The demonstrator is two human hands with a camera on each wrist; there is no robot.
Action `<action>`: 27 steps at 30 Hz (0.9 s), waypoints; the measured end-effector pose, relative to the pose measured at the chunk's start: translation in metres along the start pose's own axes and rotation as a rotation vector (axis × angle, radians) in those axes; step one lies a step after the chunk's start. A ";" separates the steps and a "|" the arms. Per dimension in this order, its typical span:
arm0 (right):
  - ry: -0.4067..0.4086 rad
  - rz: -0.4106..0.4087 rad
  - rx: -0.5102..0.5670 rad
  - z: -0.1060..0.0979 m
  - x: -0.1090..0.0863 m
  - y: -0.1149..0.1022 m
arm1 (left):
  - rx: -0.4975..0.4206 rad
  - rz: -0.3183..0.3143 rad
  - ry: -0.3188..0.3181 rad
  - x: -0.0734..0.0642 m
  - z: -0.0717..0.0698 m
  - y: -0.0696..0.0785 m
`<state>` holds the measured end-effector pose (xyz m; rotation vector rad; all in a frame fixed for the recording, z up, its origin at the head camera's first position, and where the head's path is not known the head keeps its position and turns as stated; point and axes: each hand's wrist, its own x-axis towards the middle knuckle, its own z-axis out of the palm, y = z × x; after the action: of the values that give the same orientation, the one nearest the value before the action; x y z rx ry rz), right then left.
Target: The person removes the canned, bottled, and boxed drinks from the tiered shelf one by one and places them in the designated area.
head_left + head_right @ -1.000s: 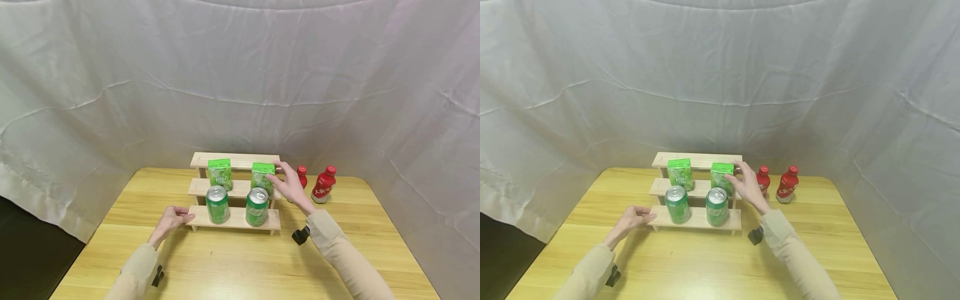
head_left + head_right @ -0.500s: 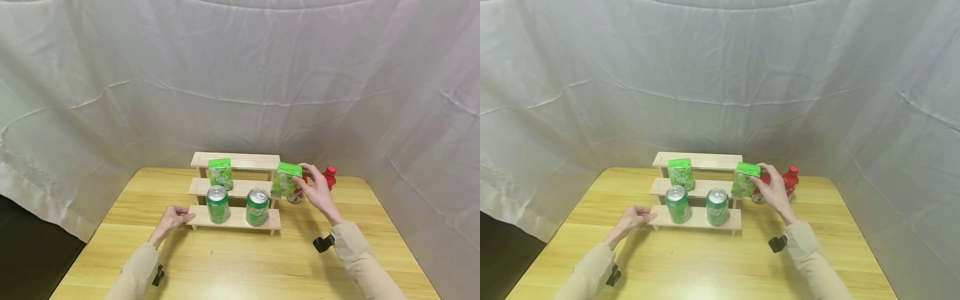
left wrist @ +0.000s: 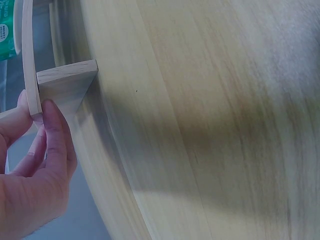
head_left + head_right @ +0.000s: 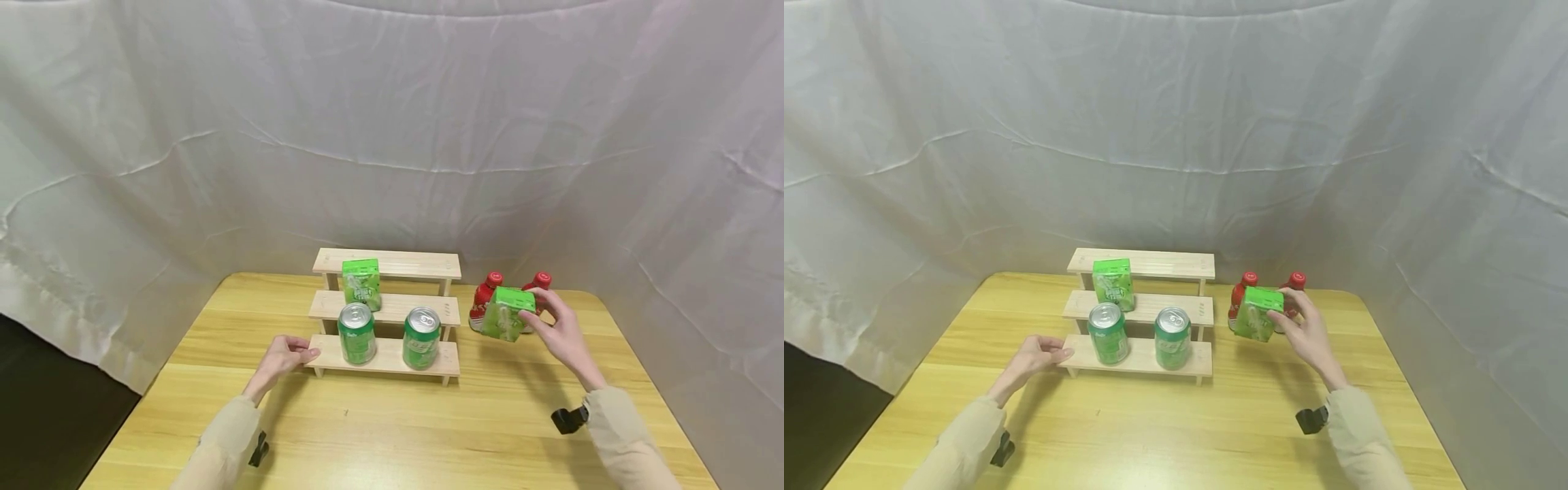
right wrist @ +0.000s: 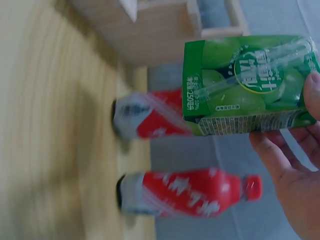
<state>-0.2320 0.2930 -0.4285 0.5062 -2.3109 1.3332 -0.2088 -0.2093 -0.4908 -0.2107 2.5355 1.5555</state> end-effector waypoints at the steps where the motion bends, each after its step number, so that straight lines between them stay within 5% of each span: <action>1: -0.009 0.014 0.003 -0.003 -0.003 0.003 | 0.000 0.000 0.000 0.000 0.000 0.000; 8: -0.035 0.102 -0.071 -0.020 -0.020 0.023 | 0.003 0.011 -0.004 0.001 0.000 -0.001; 27: -0.028 0.156 -0.161 -0.034 -0.037 0.065 | 0.013 0.001 0.006 0.000 0.000 0.000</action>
<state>-0.2276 0.3573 -0.4800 0.3001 -2.4990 1.2006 -0.2088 -0.2091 -0.4904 -0.2121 2.5495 1.5410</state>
